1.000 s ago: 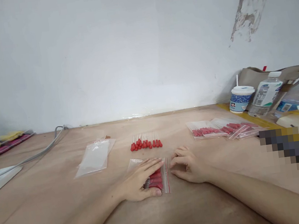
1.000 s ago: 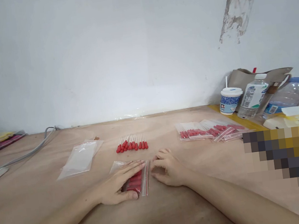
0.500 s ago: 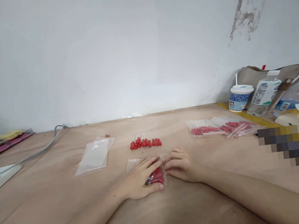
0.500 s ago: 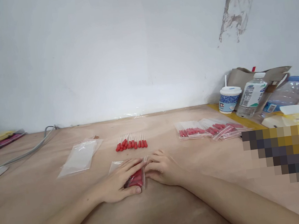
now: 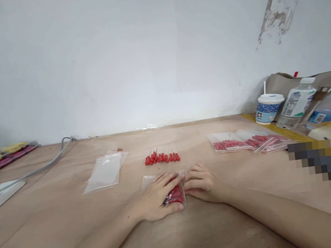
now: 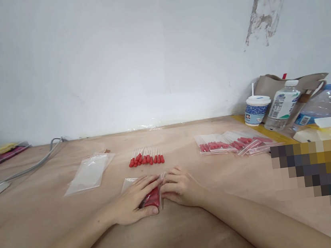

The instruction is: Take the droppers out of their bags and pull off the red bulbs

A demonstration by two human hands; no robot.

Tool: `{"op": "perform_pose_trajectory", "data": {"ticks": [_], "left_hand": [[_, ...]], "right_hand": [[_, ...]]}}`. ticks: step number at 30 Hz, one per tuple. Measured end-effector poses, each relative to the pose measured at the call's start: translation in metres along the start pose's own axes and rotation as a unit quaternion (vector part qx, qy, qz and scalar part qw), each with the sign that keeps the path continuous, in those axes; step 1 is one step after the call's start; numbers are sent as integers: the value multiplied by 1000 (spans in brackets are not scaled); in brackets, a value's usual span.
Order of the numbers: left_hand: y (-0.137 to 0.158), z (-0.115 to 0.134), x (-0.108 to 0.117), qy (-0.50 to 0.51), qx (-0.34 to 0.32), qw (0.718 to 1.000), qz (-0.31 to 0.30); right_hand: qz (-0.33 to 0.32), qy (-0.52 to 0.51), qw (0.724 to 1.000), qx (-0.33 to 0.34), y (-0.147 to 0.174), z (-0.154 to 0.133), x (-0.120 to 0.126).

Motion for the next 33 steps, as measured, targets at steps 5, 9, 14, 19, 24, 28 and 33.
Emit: {"op": "perform_pose_trajectory", "data": {"ticks": [5,9,14,19,24,28,33], "left_hand": [[1,-2,-3,-4,14,1000,-16],[0,-2,3,28,22,999,-35],[-13,3,21,53,6,999,3],[-20,7,15,7,-71,995,72],[-17,4,7,7,-93,990,107],[-14,5,8,0,-129,978,166],[-12,3,2,9,-126,974,187]], "right_hand": [[5,-1,1000,4,0,0,-1],[3,-17,1000,-1,0,1,-1],[-1,-13,1000,16,-1,-2,0],[-10,19,998,58,-2,-8,2],[18,48,994,99,-1,-12,6],[11,53,994,98,0,-12,5],[22,35,997,72,-2,-12,7]]}}
Point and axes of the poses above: each hand's wrist, its own y-axis away from the middle knuckle, its own x-axis out of the back of the hand, z = x × y, the point moved 5 cm from there along -y, towards the middle knuckle, and after that the axes turned 2 degrees about y, right-handed, at the moved point
